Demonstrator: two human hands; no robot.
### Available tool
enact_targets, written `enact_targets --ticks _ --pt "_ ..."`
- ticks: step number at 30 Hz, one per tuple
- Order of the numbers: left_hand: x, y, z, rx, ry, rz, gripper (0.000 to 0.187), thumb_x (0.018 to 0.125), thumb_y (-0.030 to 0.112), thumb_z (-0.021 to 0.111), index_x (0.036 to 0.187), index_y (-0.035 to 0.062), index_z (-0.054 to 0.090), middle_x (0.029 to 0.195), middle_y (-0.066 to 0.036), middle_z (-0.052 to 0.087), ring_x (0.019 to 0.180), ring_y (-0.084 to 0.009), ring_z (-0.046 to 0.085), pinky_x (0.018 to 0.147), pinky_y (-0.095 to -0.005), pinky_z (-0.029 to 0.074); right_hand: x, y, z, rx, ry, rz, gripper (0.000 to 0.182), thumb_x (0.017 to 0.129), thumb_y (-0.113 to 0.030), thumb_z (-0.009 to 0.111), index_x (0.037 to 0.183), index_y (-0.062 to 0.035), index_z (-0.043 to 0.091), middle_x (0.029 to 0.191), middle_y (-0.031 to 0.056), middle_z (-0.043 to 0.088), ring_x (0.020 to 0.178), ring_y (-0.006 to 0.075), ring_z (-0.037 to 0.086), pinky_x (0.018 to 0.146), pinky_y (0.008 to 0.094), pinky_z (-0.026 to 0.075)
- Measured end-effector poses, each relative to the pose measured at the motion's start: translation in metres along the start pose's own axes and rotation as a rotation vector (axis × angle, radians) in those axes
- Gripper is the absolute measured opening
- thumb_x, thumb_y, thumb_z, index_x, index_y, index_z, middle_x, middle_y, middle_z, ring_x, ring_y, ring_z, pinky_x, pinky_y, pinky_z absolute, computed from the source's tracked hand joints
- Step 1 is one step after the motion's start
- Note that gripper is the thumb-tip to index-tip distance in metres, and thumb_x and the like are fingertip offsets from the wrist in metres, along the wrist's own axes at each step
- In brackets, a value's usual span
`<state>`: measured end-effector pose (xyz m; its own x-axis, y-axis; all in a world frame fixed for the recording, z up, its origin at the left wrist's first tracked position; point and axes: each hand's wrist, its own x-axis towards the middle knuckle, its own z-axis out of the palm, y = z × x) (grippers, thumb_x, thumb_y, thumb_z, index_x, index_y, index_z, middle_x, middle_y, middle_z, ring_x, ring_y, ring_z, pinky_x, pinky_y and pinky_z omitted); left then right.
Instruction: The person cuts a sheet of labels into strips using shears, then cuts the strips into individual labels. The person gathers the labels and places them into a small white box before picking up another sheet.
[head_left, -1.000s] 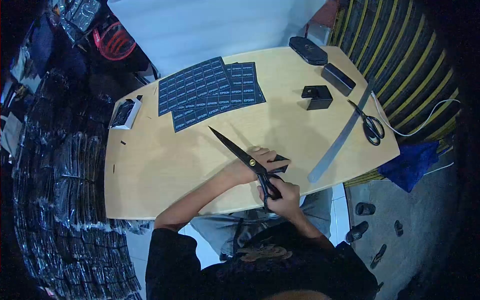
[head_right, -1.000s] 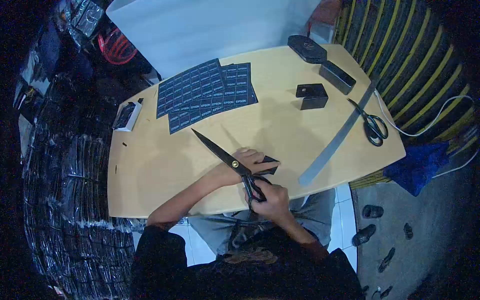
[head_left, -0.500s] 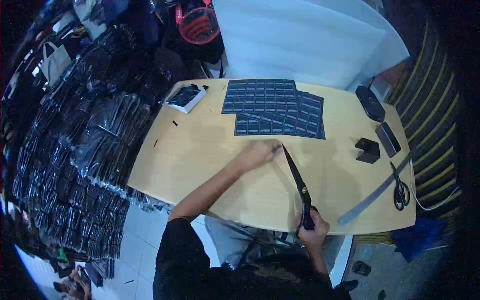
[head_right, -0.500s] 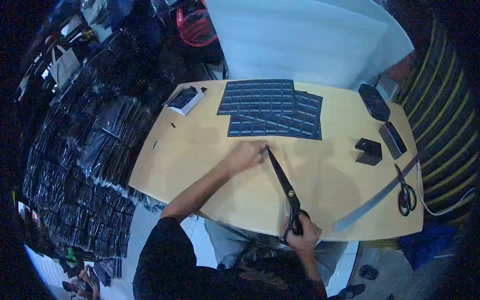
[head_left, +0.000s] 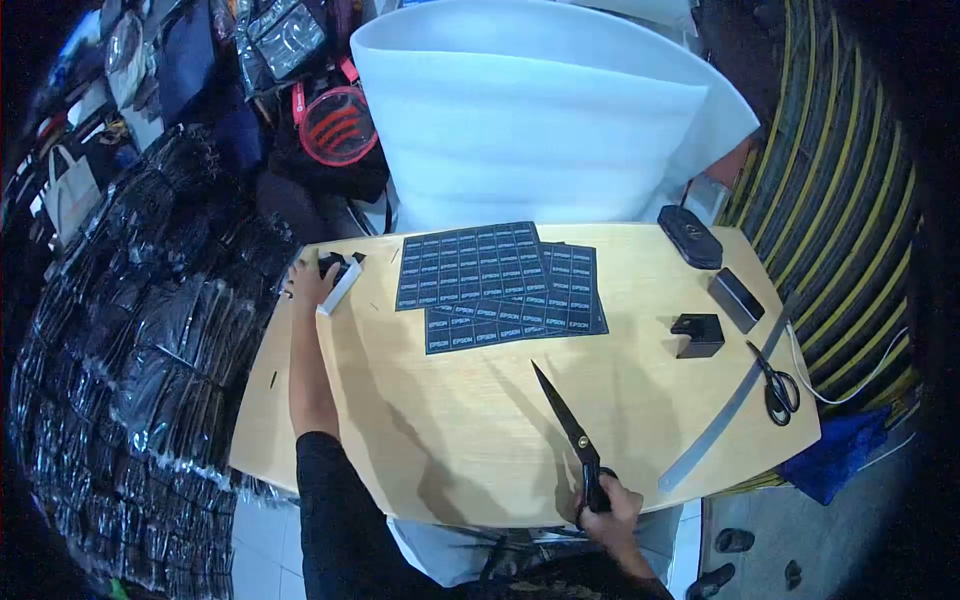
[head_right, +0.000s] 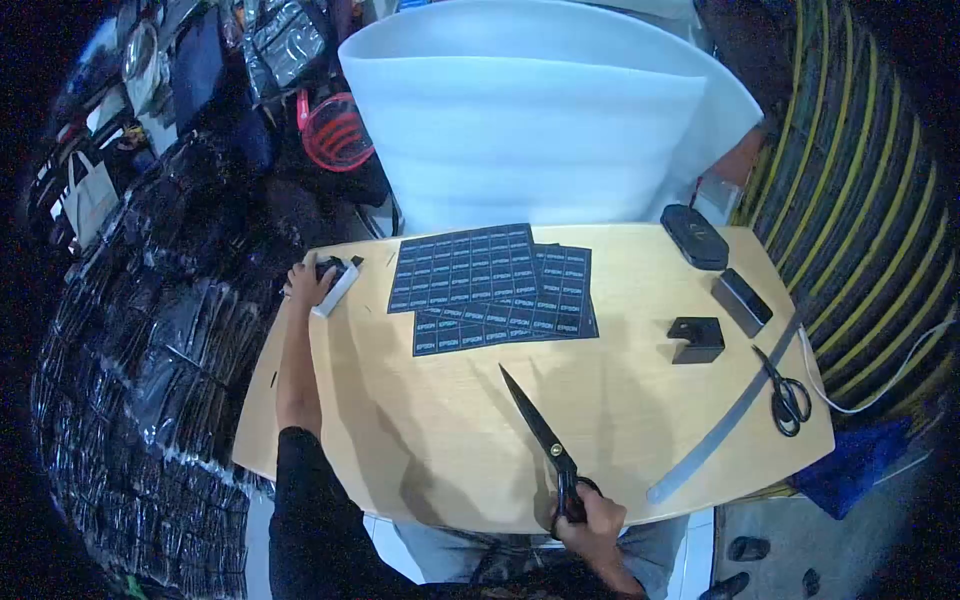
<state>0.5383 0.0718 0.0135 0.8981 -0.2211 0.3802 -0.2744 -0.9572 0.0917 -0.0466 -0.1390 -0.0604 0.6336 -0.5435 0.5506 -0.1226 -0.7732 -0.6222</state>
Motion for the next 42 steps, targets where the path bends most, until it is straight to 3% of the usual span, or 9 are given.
enact_targets --ticks 4,10,17,20,28,32,36,37,42 --pt "-0.019 0.054 -0.012 -0.194 0.2 0.428 0.077 0.078 0.056 0.06 0.139 0.0156 0.035 0.135 -0.029 0.033 0.125 -0.0456 0.03 0.098 -0.0625 0.022 0.005 -0.01 -0.003 -0.084 0.025 -0.012 0.038 0.059 -0.018 0.078 0.087 -0.0026 0.059 0.058 0.0089 0.058 0.049 0.0248 0.059 0.047 0.0368 0.046" --pt "-0.114 0.197 -0.022 -0.353 -0.171 0.869 0.091 0.071 0.067 0.06 0.142 0.0191 0.029 0.149 -0.016 0.02 0.137 -0.0389 0.013 0.109 -0.0559 0.007 0.005 -0.012 -0.005 -0.126 0.011 0.021 0.034 0.062 -0.019 0.076 0.088 -0.0022 0.061 0.06 0.009 0.059 0.051 0.0267 0.059 0.05 0.04 0.047" --pt "-0.141 0.236 0.008 -0.312 -0.354 0.711 0.079 0.078 0.073 0.039 0.14 0.0239 0.035 0.149 -0.012 0.024 0.138 -0.034 0.017 0.109 -0.0568 0.008 0.009 -0.014 -0.006 0.023 -0.032 0.071 0.029 0.067 -0.013 0.076 0.088 -0.0006 0.061 0.064 0.0103 0.061 0.052 0.0186 0.061 0.051 0.0285 0.048" --pt "-0.145 0.232 0.012 -0.432 -0.353 0.649 0.075 0.081 0.07 0.039 0.14 0.0235 0.036 0.147 -0.012 0.028 0.137 -0.0333 0.021 0.109 -0.0571 0.01 0.01 -0.013 -0.005 0.01 -0.011 0.052 0.032 0.062 -0.015 0.073 0.091 -0.0047 0.062 0.061 0.0073 0.06 0.051 0.025 0.06 0.052 0.0356 0.049" --pt "-0.167 0.232 -0.019 -0.226 -0.393 0.672 0.085 0.069 0.075 0.051 0.14 0.0306 0.035 0.149 -0.015 0.02 0.138 -0.0398 0.012 0.106 -0.0623 0.002 0.015 -0.023 -0.008 0.091 0.001 0.112 0.025 0.067 -0.018 0.074 0.084 -0.0039 0.062 0.057 0.0052 0.057 0.047 0.0214 0.059 0.048 0.0327 0.048" --pt "-0.165 0.233 -0.012 -0.288 -0.419 0.649 0.067 0.081 0.066 0.044 0.139 0.0324 0.036 0.15 -0.012 0.021 0.137 -0.0406 0.012 0.104 -0.0653 0.002 0.014 -0.019 -0.008 0.085 -0.024 0.095 0.027 0.067 -0.02 0.075 0.084 -0.0035 0.062 0.056 0.0057 0.057 0.047 0.0232 0.059 0.048 0.0337 0.047" --pt "-0.156 0.23 0.013 -0.442 -0.341 0.581 0.055 0.09 0.054 0.038 0.135 0.0217 0.044 0.145 -0.014 0.03 0.135 -0.0393 0.022 0.104 -0.0656 0.006 0.016 -0.021 -0.014 0.122 -0.064 0.109 0.026 0.068 -0.021 0.075 0.085 -0.0057 0.063 0.057 0.0066 0.057 0.049 0.0238 0.06 0.05 0.0333 0.048" --pt "-0.156 0.227 0.013 -0.364 -0.312 0.661 0.06 0.092 0.05 0.035 0.132 0.0064 0.044 0.14 -0.018 0.037 0.134 -0.037 0.026 0.104 -0.0653 0.008 0.015 -0.021 -0.012 0.158 -0.057 0.142 0.026 0.068 -0.021 0.074 0.085 -0.0062 0.063 0.057 0.007 0.057 0.049 0.0237 0.059 0.05 0.0329 0.048" --pt "-0.158 0.224 0.009 -0.547 -0.359 0.391 0.052 0.093 0.043 0.038 0.132 0.0096 0.045 0.137 -0.024 0.038 0.133 -0.0392 0.027 0.104 -0.0638 0.011 0.014 -0.017 -0.015 0.202 -0.088 0.129 0.02 0.07 -0.014 0.075 0.082 -0.0034 0.062 0.056 0.0043 0.055 0.047 0.0111 0.053 0.048 0.0257 0.042"
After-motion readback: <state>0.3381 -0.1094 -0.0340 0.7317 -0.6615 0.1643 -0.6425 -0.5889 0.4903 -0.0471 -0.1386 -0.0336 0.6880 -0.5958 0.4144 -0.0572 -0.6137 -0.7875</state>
